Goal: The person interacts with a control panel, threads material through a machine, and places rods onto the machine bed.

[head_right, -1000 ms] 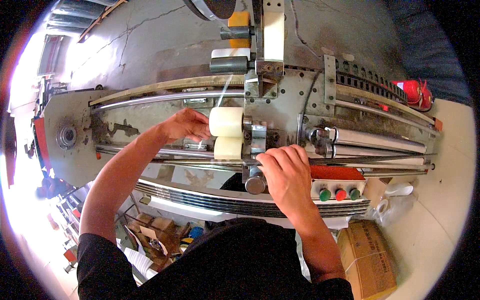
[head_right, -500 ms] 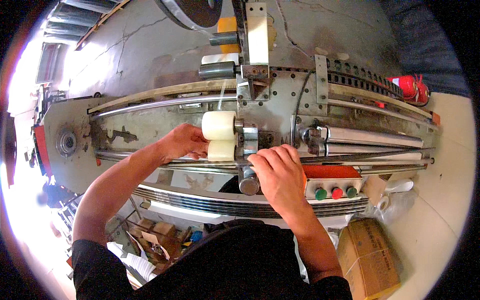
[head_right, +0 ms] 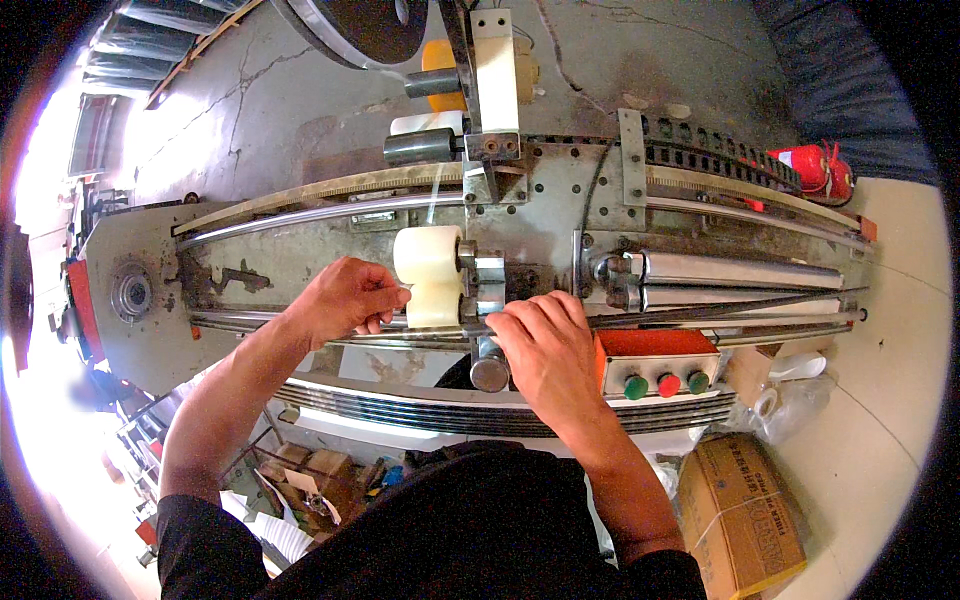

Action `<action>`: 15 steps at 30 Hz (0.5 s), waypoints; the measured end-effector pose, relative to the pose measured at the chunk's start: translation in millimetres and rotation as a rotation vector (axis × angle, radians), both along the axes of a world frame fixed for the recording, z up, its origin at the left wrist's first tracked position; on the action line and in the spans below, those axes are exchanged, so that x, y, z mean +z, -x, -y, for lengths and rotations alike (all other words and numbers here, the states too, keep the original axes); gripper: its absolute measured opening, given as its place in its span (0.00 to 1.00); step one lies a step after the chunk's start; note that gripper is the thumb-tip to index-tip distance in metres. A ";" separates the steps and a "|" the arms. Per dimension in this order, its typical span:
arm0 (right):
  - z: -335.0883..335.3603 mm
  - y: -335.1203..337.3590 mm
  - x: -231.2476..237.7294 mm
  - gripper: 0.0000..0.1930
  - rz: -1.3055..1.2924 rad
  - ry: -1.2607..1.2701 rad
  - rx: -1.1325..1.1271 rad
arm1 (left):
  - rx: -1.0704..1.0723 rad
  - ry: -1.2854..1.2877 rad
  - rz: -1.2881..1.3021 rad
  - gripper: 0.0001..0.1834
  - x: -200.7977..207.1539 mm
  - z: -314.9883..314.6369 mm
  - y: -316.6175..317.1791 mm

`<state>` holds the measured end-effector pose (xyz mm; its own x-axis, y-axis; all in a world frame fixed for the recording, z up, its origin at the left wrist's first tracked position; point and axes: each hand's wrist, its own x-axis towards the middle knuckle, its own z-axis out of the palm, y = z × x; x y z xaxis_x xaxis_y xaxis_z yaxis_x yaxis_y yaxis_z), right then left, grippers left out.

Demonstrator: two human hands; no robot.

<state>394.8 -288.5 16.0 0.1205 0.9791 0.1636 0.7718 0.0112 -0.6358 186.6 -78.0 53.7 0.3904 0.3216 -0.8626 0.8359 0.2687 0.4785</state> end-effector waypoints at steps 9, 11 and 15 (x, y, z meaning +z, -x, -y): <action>-5.9 -2.0 -5.6 0.15 0.036 0.014 -0.001 | 0.315 0.088 0.336 0.10 -7.9 63.0 21.4; -7.9 -2.3 -3.9 0.16 0.026 0.010 -0.008 | 0.367 0.009 0.317 0.10 -7.1 83.9 22.5; -10.7 -2.9 4.0 0.17 0.020 -0.011 -0.025 | 0.464 -0.194 0.272 0.11 -4.8 114.2 16.9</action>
<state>397.7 -277.8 20.0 0.1414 0.9740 0.1771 0.7847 -0.0012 -0.6199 169.7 -192.2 48.9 0.3705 0.6548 -0.6588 0.4913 0.4638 0.7373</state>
